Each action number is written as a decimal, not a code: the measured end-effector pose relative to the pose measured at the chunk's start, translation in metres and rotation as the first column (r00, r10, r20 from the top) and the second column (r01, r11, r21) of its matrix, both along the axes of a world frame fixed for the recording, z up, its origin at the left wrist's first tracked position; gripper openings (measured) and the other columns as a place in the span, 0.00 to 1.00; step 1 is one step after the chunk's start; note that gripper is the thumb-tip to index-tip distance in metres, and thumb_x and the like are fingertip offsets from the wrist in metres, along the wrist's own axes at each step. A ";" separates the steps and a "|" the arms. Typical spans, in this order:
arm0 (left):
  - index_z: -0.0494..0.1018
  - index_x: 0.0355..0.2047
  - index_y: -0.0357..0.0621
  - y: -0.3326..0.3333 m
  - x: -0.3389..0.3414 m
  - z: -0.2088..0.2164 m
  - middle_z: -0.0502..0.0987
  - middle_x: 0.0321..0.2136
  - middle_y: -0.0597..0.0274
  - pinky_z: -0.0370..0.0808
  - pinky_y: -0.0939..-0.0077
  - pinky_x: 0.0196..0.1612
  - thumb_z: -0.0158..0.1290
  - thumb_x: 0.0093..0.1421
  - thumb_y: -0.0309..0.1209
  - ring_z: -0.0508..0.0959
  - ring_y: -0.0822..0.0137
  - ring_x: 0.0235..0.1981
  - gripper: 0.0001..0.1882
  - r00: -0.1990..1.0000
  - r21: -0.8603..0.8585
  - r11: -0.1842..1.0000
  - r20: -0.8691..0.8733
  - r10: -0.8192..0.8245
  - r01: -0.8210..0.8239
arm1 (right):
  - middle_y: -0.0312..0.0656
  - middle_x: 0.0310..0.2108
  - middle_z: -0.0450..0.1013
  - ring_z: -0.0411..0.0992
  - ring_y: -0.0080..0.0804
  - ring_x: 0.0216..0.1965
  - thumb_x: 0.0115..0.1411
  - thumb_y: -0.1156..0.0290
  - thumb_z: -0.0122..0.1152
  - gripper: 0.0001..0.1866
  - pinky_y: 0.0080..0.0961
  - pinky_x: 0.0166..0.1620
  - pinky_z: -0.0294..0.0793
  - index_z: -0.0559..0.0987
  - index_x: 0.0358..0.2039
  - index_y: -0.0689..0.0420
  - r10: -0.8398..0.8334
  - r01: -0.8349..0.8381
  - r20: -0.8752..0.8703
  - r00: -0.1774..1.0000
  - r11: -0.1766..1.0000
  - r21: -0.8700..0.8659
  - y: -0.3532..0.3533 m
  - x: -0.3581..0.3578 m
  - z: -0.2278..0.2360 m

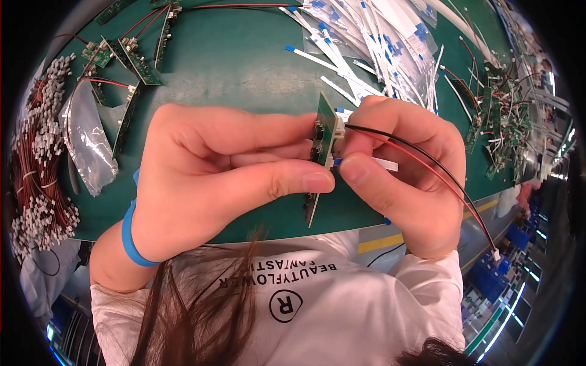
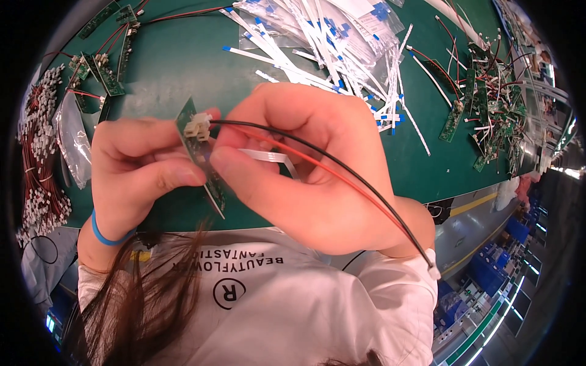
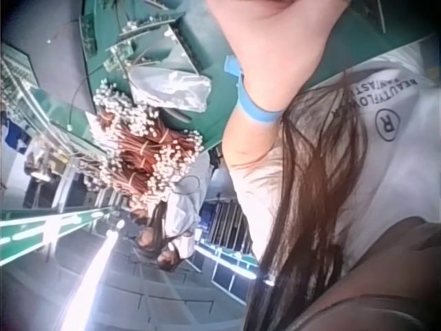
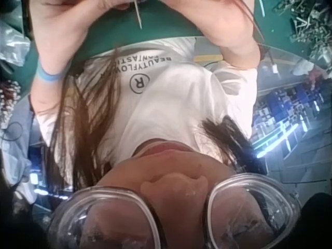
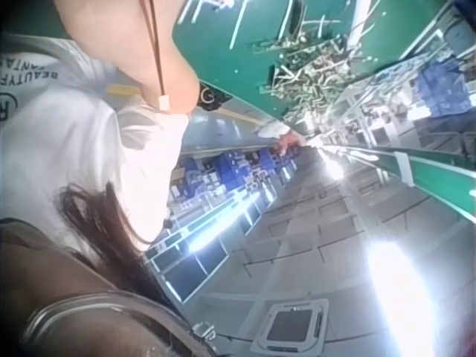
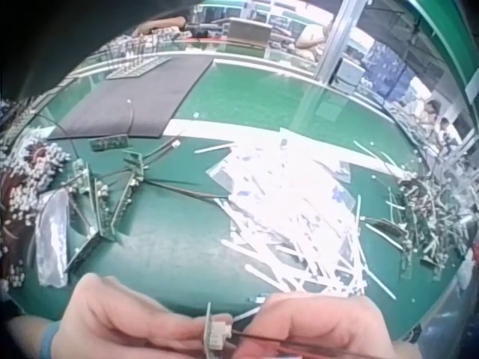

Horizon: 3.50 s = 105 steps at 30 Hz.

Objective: The person repeatedly plugs ribbon cables into connectors on circuit boards by hand and sets the assembled boards on the table.

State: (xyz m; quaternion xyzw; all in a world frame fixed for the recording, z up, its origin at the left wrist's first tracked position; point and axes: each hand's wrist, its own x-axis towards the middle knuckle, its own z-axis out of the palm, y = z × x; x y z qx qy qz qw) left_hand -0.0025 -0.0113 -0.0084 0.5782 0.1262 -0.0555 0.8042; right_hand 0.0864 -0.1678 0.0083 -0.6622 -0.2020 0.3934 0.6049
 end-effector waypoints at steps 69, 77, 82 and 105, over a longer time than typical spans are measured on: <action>0.62 0.43 0.35 0.021 0.017 -0.012 0.70 0.34 0.58 0.71 0.78 0.37 0.39 0.57 0.34 0.72 0.68 0.36 0.17 0.998 -0.645 0.764 0.016 0.062 -0.037 | 0.46 0.32 0.68 0.66 0.30 0.34 0.60 0.60 0.29 0.24 0.21 0.39 0.63 0.70 0.31 0.67 -0.423 0.365 0.510 0.749 0.906 0.215 0.016 0.048 -0.028; 0.66 0.39 0.34 0.011 0.008 -0.009 0.70 0.37 0.53 0.67 0.78 0.41 0.49 0.46 0.18 0.71 0.64 0.38 0.17 0.807 -0.006 0.905 0.451 0.382 -0.425 | 0.40 0.23 0.65 0.61 0.25 0.23 0.58 0.68 0.35 0.18 0.17 0.27 0.58 0.69 0.17 0.62 -0.241 0.018 0.683 0.690 0.948 0.317 0.014 0.019 -0.024; 0.70 0.36 0.40 0.013 0.002 0.000 0.67 0.41 0.49 0.66 0.72 0.44 0.50 0.38 0.15 0.70 0.57 0.40 0.21 0.563 0.434 0.690 0.825 -0.045 -0.579 | 0.42 0.29 0.67 0.66 0.25 0.27 0.57 0.62 0.40 0.16 0.19 0.32 0.65 0.68 0.31 0.64 -0.036 0.052 -0.085 0.996 0.980 0.194 0.028 0.001 -0.012; 0.54 0.49 0.34 0.000 -0.006 -0.022 0.69 0.32 0.37 0.75 0.73 0.26 0.48 0.50 0.45 0.74 0.57 0.27 0.33 0.781 0.078 0.977 0.590 -0.205 0.198 | 0.42 0.18 0.61 0.61 0.24 0.13 0.54 0.64 0.48 0.15 0.17 0.17 0.59 0.64 0.28 0.66 0.124 -0.157 0.096 0.988 0.792 0.590 0.006 0.018 -0.024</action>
